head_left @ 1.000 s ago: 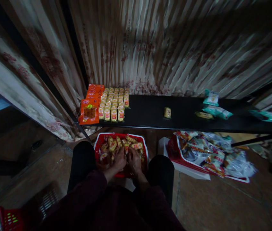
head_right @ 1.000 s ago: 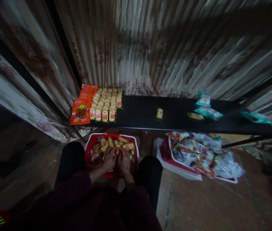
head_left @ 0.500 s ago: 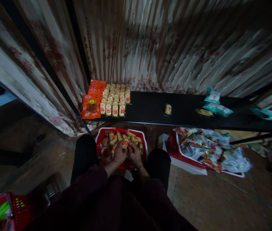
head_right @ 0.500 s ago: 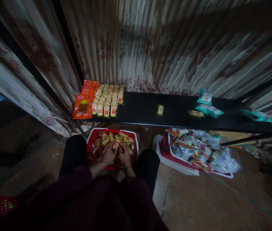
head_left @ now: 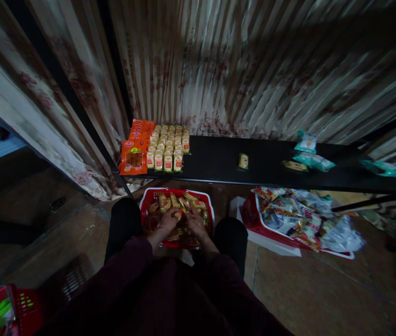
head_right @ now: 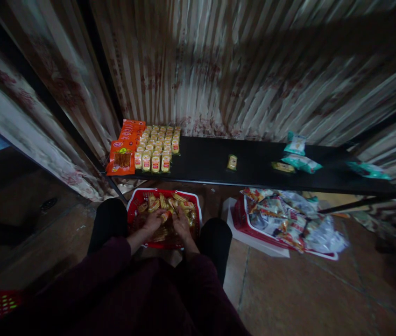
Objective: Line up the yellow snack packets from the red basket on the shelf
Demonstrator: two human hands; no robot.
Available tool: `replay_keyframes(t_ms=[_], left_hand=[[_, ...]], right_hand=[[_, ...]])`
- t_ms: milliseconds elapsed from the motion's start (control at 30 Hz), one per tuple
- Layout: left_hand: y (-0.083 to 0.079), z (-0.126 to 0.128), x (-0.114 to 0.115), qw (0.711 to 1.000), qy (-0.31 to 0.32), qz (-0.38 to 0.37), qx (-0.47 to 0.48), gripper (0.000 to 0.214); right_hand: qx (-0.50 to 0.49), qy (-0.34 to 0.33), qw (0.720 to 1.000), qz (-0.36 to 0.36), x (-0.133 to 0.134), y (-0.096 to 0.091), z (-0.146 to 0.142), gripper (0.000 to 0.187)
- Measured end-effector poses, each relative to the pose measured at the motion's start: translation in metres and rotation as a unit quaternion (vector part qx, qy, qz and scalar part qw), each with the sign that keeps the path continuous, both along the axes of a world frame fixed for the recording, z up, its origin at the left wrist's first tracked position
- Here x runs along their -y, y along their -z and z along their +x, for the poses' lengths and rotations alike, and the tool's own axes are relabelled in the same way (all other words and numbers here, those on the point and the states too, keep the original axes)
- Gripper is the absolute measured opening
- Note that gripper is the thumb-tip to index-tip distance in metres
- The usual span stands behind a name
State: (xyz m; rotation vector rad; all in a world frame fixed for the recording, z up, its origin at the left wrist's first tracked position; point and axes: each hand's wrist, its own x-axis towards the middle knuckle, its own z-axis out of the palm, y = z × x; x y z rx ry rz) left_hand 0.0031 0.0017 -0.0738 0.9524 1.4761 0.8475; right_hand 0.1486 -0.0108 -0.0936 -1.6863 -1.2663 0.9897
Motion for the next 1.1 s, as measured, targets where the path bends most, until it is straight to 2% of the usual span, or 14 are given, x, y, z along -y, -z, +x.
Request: replay_keyframes(t_ms=[133, 267, 500, 700, 867, 1100], left_hand=[[0.002, -0.005, -0.007, 0.998, -0.013, -0.023, 0.062, 0.028], [-0.006, -0.007, -0.016, 0.99, -0.041, -0.041, 0.131, 0.021], [-0.017, -0.004, -0.018, 0.961, -0.087, -0.13, 0.227, 0.011], [-0.018, -0.008, -0.014, 0.941, -0.129, -0.189, 0.249, 0.014], [-0.025, 0.001, -0.005, 0.937, -0.135, -0.178, 0.268, 0.013], [-0.028, 0.002, -0.009, 0.944, -0.153, -0.127, 0.262, 0.023]], right_hand=[[0.005, -0.026, 0.998, -0.052, -0.001, -0.006, 0.0, 0.048], [-0.024, -0.021, 0.995, -0.098, -0.003, -0.007, -0.003, 0.046], [-0.036, 0.05, 0.997, -0.042, 0.002, 0.002, -0.004, 0.018], [-0.089, 0.101, 0.99, -0.051, 0.004, 0.007, -0.012, 0.023], [-0.099, 0.116, 0.987, -0.055, 0.003, 0.002, -0.018, 0.027], [-0.006, 0.097, 0.994, -0.057, 0.003, -0.013, -0.007, 0.021]])
